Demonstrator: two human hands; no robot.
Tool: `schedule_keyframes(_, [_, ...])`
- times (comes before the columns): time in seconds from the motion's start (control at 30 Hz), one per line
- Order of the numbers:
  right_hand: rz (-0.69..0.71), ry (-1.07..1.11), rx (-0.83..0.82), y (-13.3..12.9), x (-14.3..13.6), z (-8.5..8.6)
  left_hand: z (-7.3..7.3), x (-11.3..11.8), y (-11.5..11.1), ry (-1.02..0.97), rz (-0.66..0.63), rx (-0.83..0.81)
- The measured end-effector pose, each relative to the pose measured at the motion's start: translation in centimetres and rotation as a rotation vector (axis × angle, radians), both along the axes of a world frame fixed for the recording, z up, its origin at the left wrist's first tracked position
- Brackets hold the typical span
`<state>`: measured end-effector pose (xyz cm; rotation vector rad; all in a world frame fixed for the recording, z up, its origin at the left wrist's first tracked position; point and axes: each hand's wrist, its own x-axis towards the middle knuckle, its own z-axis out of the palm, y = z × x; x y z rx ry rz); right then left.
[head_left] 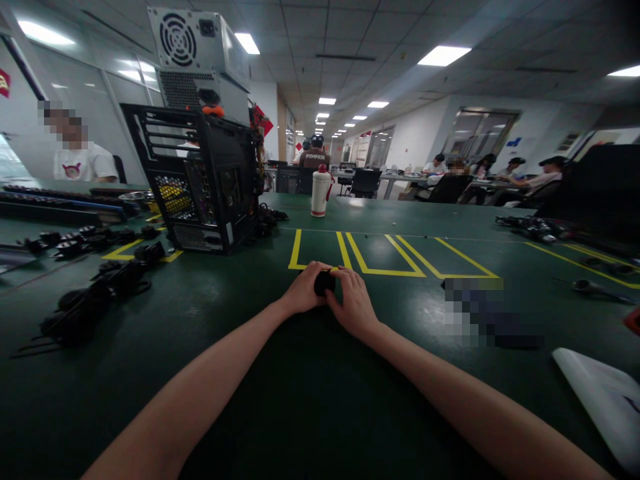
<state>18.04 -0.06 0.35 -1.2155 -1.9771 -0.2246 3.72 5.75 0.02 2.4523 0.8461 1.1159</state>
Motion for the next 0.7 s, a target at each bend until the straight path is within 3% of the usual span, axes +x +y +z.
schedule_keyframes(0.43, [0.078, 0.072, -0.079, 0.29, 0.15, -0.19, 0.33, -0.12, -0.25, -0.001, -0.021, -0.021])
schedule_keyframes(0.7, [0.051, 0.134, -0.025, -0.08, -0.09, 0.14, 0.06, 0.01, -0.08, -0.018, -0.008, -0.027])
